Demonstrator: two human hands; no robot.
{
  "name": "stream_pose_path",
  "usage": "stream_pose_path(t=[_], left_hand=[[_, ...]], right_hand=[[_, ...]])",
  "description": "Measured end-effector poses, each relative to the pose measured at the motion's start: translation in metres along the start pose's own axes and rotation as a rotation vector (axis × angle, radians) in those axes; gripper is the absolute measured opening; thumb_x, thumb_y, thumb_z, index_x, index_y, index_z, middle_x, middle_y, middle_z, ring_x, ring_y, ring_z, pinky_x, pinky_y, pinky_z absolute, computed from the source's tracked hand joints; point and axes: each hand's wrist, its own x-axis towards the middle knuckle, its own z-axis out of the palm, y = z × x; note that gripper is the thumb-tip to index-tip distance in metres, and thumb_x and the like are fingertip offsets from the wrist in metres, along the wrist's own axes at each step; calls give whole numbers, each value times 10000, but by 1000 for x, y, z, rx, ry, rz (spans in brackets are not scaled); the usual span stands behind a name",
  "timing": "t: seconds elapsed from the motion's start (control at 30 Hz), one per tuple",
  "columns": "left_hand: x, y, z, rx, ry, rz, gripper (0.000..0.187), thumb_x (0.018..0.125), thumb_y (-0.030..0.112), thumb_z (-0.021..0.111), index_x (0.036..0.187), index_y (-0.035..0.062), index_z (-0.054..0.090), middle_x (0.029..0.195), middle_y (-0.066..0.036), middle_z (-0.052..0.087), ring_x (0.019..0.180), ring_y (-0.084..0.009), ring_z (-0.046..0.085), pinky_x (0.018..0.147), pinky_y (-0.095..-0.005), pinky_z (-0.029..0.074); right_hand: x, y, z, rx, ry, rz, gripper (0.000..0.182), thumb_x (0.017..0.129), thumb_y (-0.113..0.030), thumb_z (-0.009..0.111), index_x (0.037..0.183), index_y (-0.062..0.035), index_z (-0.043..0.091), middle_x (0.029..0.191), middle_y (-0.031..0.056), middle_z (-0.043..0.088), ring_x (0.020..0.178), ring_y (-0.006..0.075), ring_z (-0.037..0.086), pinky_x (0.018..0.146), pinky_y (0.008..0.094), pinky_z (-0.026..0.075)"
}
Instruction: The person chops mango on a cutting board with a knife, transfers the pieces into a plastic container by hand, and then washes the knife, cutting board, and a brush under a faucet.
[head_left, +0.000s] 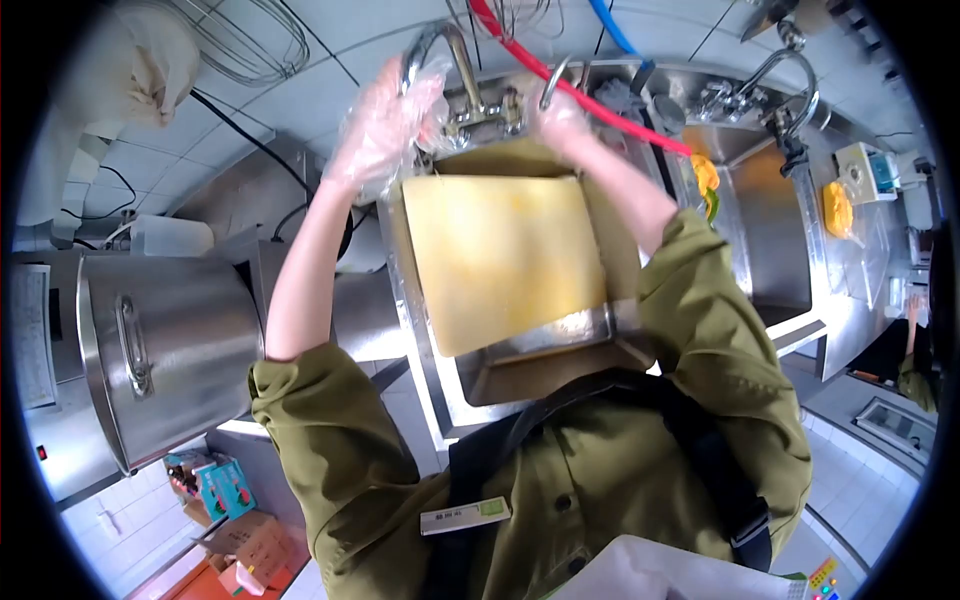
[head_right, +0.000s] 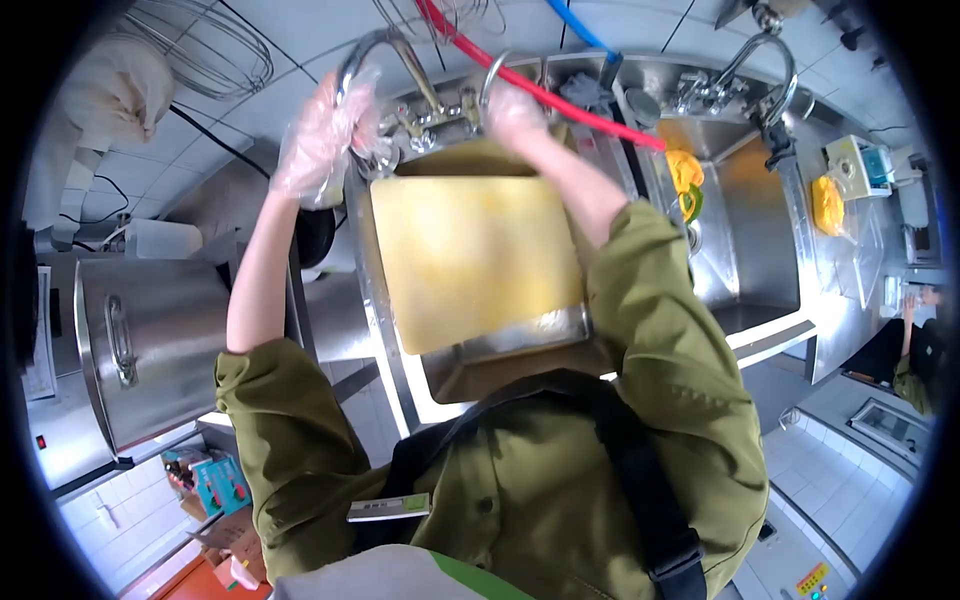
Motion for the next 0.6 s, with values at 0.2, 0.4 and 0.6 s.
stream_pose_path(t=[0.2, 0.4, 0.6], left_hand=[[-1, -128, 46, -855, 454, -511, 345, 903, 384, 359, 901, 100, 556, 721, -15, 539, 731, -159, 524, 688, -304, 433], [-27, -178, 102, -1655, 56, -809, 143, 832, 160, 472, 816, 52, 565, 765, -89, 564, 722, -224, 544, 693, -361, 473], [-37, -194, 116, -1168, 255, -346, 150, 858, 210, 414, 845, 86, 496, 737, -34, 503, 681, -174, 501, 612, -302, 436]], right_hand=[[-31, 4, 41, 38, 110, -279, 96, 694, -88, 466, 662, -34, 538, 681, 203, 562, 645, 347, 552, 586, 439, 446], [-100, -12, -36, -20, -584, -331, 218, 786, -217, 522, 676, -42, 593, 670, 76, 610, 579, 156, 602, 560, 291, 489], [-123, -56, -7, 1377, -537, 206, 254, 822, -279, 565, 798, -27, 590, 714, 17, 570, 676, 120, 530, 584, 266, 435]])
